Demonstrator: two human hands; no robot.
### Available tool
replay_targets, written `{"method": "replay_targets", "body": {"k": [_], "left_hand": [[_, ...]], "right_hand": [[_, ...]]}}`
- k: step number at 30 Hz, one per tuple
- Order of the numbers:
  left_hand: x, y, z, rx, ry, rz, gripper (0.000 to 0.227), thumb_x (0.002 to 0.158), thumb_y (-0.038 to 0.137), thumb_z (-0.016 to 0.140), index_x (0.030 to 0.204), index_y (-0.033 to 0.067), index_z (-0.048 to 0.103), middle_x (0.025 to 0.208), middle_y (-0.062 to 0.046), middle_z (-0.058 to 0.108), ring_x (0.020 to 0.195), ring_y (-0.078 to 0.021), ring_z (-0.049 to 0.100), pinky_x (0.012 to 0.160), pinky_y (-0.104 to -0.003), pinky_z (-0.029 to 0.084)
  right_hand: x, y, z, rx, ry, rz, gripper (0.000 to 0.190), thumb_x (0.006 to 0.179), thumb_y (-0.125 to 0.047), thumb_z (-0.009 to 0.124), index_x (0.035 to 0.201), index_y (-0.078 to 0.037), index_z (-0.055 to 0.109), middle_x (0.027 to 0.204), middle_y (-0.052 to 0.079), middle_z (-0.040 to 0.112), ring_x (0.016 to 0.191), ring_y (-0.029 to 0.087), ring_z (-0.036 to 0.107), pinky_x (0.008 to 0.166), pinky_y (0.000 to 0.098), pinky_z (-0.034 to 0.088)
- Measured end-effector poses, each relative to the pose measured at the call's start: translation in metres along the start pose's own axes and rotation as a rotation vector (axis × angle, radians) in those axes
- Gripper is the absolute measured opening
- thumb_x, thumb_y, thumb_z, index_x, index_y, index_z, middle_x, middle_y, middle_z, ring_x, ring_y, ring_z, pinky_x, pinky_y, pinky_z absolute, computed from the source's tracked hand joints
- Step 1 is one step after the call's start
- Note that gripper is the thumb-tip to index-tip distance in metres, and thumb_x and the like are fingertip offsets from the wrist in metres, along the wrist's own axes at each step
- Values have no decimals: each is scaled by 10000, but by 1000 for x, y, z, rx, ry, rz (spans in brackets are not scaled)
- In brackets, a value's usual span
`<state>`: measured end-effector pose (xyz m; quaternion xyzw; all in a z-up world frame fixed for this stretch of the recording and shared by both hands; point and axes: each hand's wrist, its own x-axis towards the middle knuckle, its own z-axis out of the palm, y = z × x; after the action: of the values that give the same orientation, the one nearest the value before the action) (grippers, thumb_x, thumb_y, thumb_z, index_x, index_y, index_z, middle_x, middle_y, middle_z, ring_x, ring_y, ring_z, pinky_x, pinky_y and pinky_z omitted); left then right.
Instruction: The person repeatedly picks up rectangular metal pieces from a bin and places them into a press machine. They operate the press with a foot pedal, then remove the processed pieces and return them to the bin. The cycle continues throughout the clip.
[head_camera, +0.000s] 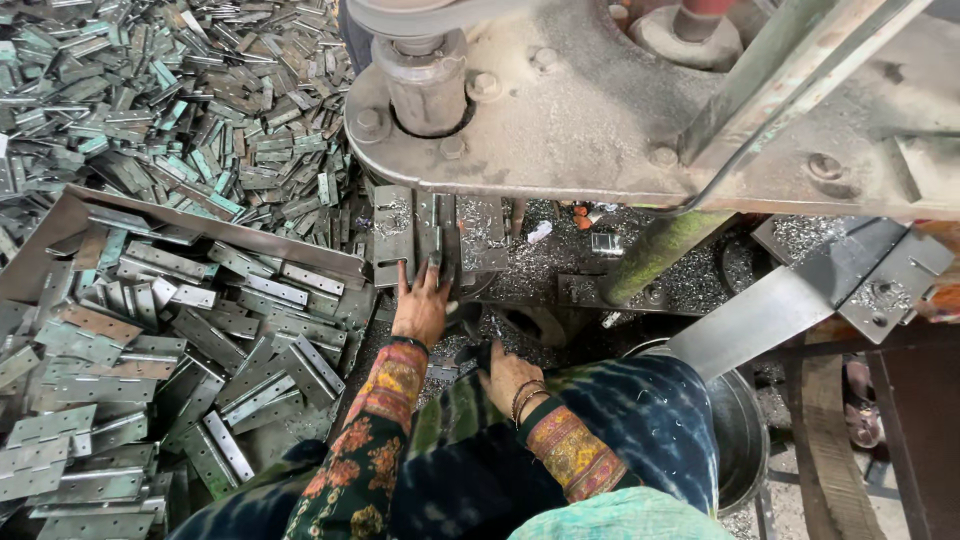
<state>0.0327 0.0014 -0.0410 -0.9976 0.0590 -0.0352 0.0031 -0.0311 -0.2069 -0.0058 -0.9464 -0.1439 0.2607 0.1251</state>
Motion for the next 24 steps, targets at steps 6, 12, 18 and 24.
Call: {"method": "replay_targets", "body": {"k": [6, 12, 18, 24], "left_hand": [[25, -14, -7, -33, -80, -16, 478, 916, 289, 610, 1380, 180, 621, 1575, -103, 398, 1528, -262, 262, 1224, -662, 7], [24, -19, 2, -12, 4, 39, 474, 943, 199, 578, 1412, 145, 613, 1548, -60, 446, 1546, -297, 271, 1252, -669, 29], [-13, 7, -6, -59, 228, -182, 557, 896, 351, 584, 1390, 98, 625, 1539, -98, 460, 1490, -353, 271, 1184, -700, 51], [2, 7, -10, -18, 59, -323, 346, 972, 262, 532, 1260, 169, 700, 1490, 1, 544, 1531, -379, 254, 1176, -771, 36]], "right_hand": [[3, 11, 18, 22, -2, 19, 758, 989, -463, 568, 1567, -61, 285, 1105, 223, 738, 987, 402, 724, 867, 507, 582], [18, 38, 87, 37, 95, 29, 813, 972, -515, 556, 1609, -162, 195, 1311, 227, 617, 1005, 447, 685, 876, 550, 552], [21, 36, 77, 77, 59, 60, 781, 970, -501, 564, 1580, -146, 230, 1333, 221, 603, 1024, 448, 673, 843, 552, 564], [6, 21, 29, -34, 78, -40, 729, 977, -472, 584, 1535, -62, 355, 1098, 228, 738, 949, 423, 722, 808, 521, 581]]}}
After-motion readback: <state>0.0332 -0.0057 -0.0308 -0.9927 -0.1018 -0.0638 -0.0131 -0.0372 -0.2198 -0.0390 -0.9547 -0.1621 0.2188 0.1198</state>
